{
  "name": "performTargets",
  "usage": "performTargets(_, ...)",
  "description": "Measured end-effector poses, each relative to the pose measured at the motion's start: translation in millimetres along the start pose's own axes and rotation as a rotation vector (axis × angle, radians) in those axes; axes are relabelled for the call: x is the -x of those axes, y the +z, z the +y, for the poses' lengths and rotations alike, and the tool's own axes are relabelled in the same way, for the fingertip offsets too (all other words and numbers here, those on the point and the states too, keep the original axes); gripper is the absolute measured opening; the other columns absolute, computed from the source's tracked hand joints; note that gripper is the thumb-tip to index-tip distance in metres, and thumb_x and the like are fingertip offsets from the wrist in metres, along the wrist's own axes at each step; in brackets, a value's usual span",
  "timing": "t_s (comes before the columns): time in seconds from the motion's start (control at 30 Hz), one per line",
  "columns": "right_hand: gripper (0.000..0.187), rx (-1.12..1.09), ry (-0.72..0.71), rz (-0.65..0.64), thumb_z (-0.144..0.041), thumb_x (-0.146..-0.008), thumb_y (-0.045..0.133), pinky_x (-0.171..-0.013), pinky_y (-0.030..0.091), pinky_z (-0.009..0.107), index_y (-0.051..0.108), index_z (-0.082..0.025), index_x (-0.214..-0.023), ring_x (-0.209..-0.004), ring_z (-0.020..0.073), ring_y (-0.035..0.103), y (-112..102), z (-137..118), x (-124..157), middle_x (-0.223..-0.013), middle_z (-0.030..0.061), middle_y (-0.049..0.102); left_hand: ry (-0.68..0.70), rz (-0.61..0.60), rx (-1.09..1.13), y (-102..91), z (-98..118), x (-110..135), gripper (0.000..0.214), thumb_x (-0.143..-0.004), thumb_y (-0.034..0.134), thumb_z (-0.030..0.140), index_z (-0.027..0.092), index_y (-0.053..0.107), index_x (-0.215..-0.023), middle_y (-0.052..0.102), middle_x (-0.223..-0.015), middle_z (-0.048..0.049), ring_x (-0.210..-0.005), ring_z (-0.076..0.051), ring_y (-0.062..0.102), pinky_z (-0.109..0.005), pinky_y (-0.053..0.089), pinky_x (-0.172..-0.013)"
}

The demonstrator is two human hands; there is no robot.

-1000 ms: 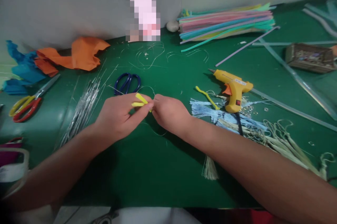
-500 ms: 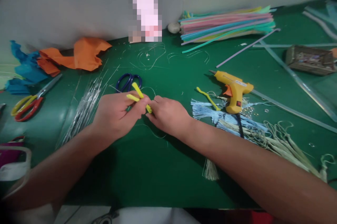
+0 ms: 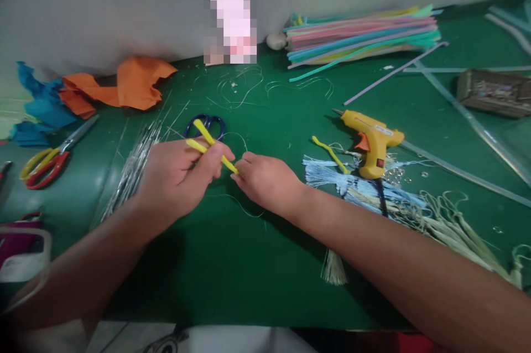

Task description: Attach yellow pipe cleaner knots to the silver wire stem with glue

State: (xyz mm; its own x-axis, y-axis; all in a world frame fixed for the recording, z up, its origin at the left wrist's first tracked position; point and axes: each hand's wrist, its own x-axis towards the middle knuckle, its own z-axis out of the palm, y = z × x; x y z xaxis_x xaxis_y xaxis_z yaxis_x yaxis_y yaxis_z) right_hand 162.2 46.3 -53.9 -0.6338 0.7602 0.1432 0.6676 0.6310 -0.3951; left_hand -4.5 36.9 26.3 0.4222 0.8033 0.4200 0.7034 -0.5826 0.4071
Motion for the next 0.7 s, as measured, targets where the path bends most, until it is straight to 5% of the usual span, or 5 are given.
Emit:
performTargets(0.43, 0.028, -0.021, 0.01, -0.031, -0.027, -0.099, 0.044, -0.067, 0.041, 0.03, 0.066, -0.011, -0.09, -0.074, 0.0173, 0.06, -2.2, 2.2, 0.0, -0.086, 0.0102, 0.067, 0.03, 0.02, 0.021, -1.0, 1.1, 1.2, 0.044, -0.099, 0.044, 0.027, 0.018, 0.057, -0.057, 0.059, -0.053, 0.0009, -0.055, -0.011, 0.061, -0.023, 0.042, -0.052)
performTargets(0.7, 0.029, -0.022, 0.004, 0.084, -0.032, -0.096, 0.044, -0.059, 0.036, 0.03, 0.064, -0.014, -0.084, -0.065, 0.0153, 0.054, -2.4, 0.9, 3.5, -0.082, 0.0089, 0.064, 0.007, -0.027, -0.019, 1.4, -5.7, -1.7, 0.044, -0.099, 0.044, 0.034, 0.019, 0.061, -0.061, 0.062, -0.057, -0.001, -0.054, -0.012, 0.057, -0.026, 0.039, -0.052)
